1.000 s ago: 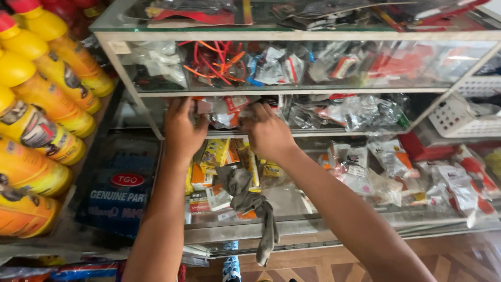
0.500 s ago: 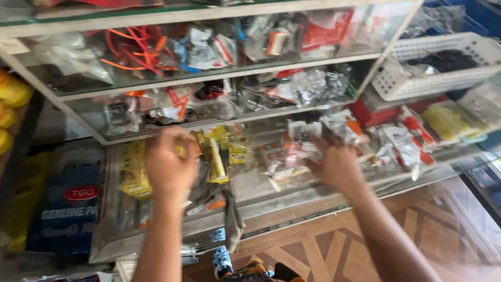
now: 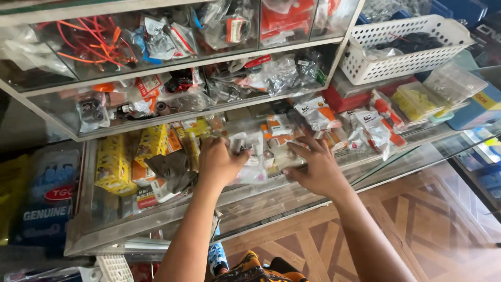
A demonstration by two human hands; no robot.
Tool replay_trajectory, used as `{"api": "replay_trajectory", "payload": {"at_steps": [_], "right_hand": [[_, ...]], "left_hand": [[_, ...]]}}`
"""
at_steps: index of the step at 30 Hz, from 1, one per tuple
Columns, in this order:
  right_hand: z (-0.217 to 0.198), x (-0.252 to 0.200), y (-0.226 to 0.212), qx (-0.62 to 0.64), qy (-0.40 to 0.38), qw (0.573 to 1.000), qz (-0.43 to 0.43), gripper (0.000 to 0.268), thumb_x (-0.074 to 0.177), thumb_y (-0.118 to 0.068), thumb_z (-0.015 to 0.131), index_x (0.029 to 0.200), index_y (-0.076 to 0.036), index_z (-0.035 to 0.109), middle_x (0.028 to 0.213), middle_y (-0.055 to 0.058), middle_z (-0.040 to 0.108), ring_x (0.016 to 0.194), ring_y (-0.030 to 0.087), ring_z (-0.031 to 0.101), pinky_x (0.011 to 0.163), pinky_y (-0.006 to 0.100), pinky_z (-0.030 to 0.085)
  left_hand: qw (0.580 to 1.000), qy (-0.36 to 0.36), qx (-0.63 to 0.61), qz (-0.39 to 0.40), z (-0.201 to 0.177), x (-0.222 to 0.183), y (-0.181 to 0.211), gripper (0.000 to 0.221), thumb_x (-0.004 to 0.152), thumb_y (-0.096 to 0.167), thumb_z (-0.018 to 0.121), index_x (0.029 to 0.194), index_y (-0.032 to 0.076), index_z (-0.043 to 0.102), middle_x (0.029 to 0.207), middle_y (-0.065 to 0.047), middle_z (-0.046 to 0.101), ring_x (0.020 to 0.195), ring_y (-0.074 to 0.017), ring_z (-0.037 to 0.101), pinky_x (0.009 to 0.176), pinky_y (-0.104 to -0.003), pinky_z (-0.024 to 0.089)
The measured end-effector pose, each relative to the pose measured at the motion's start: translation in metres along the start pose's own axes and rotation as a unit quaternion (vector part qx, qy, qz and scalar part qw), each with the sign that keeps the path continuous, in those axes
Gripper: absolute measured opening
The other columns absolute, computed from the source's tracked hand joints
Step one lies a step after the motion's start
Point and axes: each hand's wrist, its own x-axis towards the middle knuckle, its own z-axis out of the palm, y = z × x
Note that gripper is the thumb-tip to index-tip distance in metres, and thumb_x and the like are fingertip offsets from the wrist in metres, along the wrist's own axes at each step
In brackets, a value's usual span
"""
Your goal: Picking and collecting various small motorcycle parts from display cases and storage bins into a plastic basket.
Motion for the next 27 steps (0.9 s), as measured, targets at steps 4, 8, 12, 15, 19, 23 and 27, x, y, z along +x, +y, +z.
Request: {"api": "replay_trajectory", "payload": {"at_steps": [4, 8, 12, 15, 19, 23, 27], "right_hand": [[0.002, -0.011, -0.004, 0.028, 0.014, 0.999, 0.033, 0.051, 0.073, -0.027, 0.088, 0.118, -0.007, 0.073, 0.126, 0.017, 0.065, 0.118, 0.041, 0.058, 0.100, 0.049, 0.045], [-0.001, -0.008, -0.012, 0.097, 0.057, 0.988, 0.107, 0.045, 0.074, -0.020, 0.088, 0.114, -0.007, 0.073, 0.116, 0.015, 0.065, 0.101, 0.032, 0.065, 0.083, 0.042, 0.053], [-0.002, 0.006, -0.048, 0.247, 0.122, 0.900, 0.338, 0.050, 0.080, -0.014, 0.090, 0.125, -0.009, 0.068, 0.087, 0.025, 0.066, 0.074, 0.040, 0.059, 0.068, 0.040, 0.047], [0.008, 0.014, -0.077, 0.244, 0.231, 0.934, 0.122, 0.039, 0.076, -0.018, 0.089, 0.104, -0.004, 0.067, 0.102, 0.009, 0.066, 0.074, 0.025, 0.062, 0.062, 0.034, 0.050], [0.024, 0.023, -0.096, 0.186, 0.183, 0.965, -0.018, 0.037, 0.074, -0.020, 0.092, 0.100, -0.004, 0.071, 0.103, 0.009, 0.068, 0.087, 0.026, 0.068, 0.069, 0.035, 0.054], [0.026, 0.030, -0.107, 0.182, 0.145, 0.970, -0.063, 0.040, 0.072, -0.022, 0.092, 0.104, -0.006, 0.074, 0.109, 0.011, 0.067, 0.098, 0.028, 0.068, 0.081, 0.037, 0.056], [0.025, 0.033, -0.096, 0.239, 0.078, 0.965, -0.076, 0.047, 0.073, -0.017, 0.088, 0.117, -0.007, 0.075, 0.124, 0.019, 0.061, 0.097, 0.029, 0.065, 0.080, 0.037, 0.056]], "left_hand": [[0.995, 0.010, -0.100, 0.008, 0.011, -0.008, 0.003, 0.058, 0.079, 0.036, 0.083, 0.111, -0.002, 0.054, 0.101, -0.022, 0.069, 0.091, -0.0367, 0.067, 0.079, -0.047, 0.054], [0.956, -0.016, -0.283, -0.073, 0.018, -0.014, 0.004, 0.055, 0.090, 0.027, 0.075, 0.124, 0.002, 0.039, 0.087, -0.012, 0.072, 0.071, -0.0191, 0.068, 0.060, -0.034, 0.053], [0.848, 0.004, -0.504, -0.164, 0.015, -0.029, 0.021, 0.057, 0.084, 0.021, 0.077, 0.125, 0.008, 0.040, 0.078, -0.007, 0.061, 0.062, -0.0129, 0.056, 0.046, -0.029, 0.043], [0.737, 0.006, -0.649, -0.190, 0.018, -0.045, 0.030, 0.039, 0.086, 0.026, 0.069, 0.117, 0.011, 0.050, 0.090, 0.003, 0.065, 0.071, -0.0075, 0.061, 0.053, -0.023, 0.050], [0.608, -0.020, -0.758, -0.234, 0.016, -0.057, 0.009, 0.045, 0.090, 0.049, 0.063, 0.115, 0.012, 0.060, 0.085, -0.006, 0.068, 0.062, -0.0112, 0.057, 0.045, -0.022, 0.040], [0.722, 0.079, -0.671, -0.151, -0.014, -0.063, 0.005, 0.040, 0.089, 0.024, 0.076, 0.119, 0.007, 0.056, 0.101, -0.004, 0.067, 0.082, -0.0125, 0.064, 0.061, -0.029, 0.050], [0.794, 0.183, -0.565, -0.127, -0.059, -0.041, -0.023, 0.047, 0.082, 0.018, 0.081, 0.124, 0.009, 0.062, 0.110, -0.003, 0.072, 0.094, -0.0117, 0.068, 0.081, -0.028, 0.056]]}}
